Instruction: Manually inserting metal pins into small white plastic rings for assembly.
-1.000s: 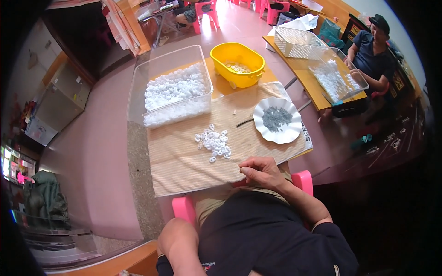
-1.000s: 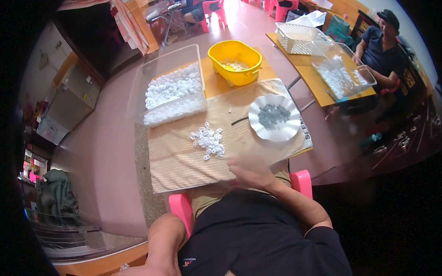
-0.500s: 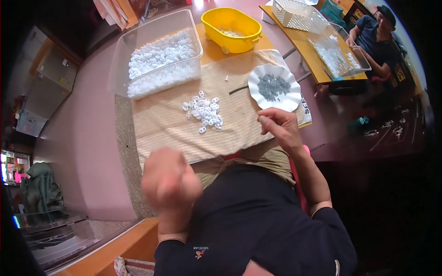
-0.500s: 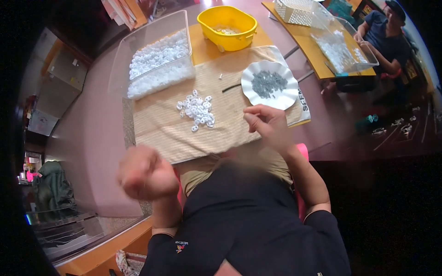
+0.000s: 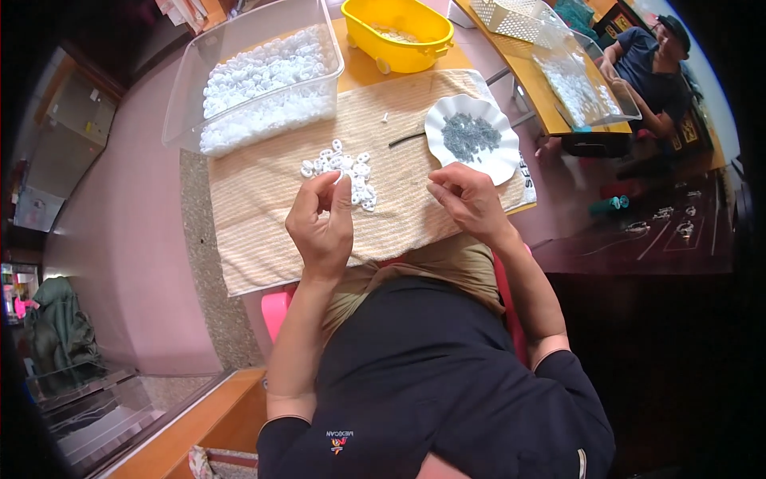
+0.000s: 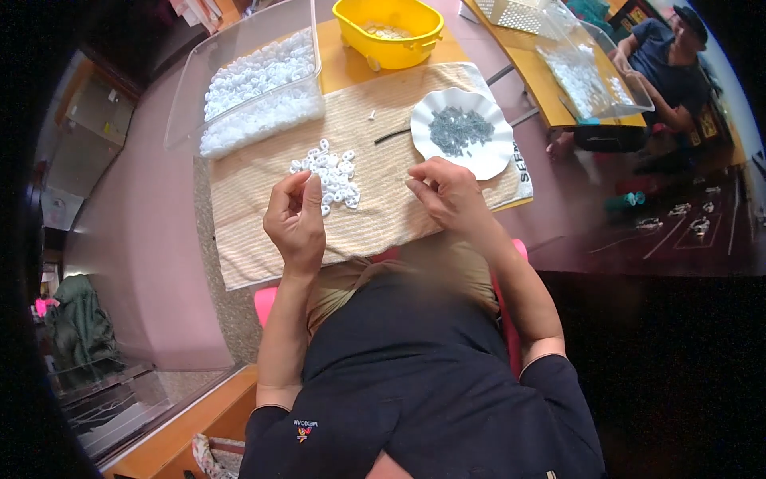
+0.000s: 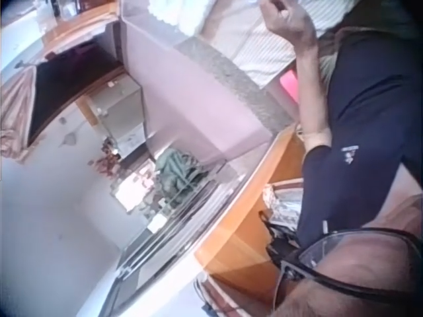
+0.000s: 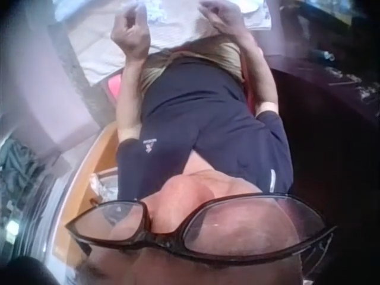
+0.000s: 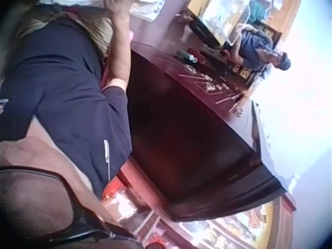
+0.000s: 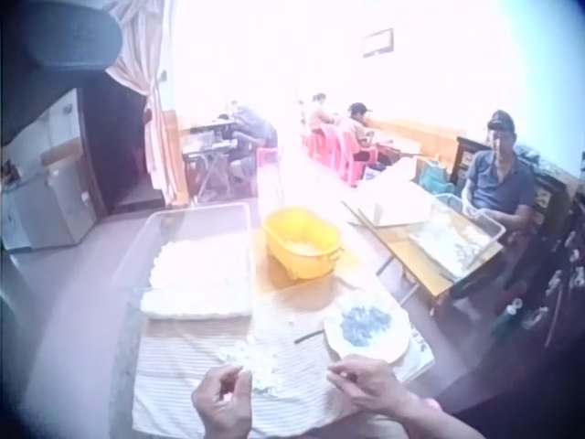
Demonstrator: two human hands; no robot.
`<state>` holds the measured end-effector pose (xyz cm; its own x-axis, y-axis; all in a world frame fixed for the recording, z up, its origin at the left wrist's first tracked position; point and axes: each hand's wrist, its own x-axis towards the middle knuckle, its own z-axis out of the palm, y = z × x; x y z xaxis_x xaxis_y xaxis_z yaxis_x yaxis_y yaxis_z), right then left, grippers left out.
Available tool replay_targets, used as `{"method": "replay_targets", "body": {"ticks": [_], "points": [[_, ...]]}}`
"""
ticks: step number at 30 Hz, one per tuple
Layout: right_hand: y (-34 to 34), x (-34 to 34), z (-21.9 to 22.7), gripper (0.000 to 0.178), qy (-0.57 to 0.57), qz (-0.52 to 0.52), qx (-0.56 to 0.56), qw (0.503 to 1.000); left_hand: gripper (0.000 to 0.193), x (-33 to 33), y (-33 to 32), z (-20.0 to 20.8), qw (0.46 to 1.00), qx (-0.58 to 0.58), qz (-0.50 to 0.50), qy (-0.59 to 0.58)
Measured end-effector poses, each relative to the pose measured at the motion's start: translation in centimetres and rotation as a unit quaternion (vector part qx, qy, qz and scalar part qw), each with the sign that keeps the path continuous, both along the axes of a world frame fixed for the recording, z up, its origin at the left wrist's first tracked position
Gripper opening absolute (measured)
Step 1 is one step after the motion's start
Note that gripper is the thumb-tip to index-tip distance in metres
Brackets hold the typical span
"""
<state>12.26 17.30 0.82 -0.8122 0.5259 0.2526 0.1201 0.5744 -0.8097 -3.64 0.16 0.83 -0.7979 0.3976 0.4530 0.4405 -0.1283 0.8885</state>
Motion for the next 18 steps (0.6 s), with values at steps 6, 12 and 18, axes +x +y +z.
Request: {"method": "replay_targets", "body": {"ticks": [6, 12, 18], "points": [[0.0, -1.6, -0.1, 0.015, -0.027, 0.018, 0.106, 0.994, 0.012, -1.2, 0.0, -1.0, 1.000, -0.009, 0.016, -0.020], [-0.2, -2.6, 0.2, 0.016, -0.045, 0.023, 0.135, 0.990, 0.012, -2.0, 0.0, -1.7, 1.000, 0.002, 0.019, -0.022], [-1.6, -3.9, 0.2, 0.016, -0.042, 0.080, 0.134, 0.987, 0.011, -2.4, -0.2, -2.6, 0.999, -0.017, 0.019, -0.034]]}}
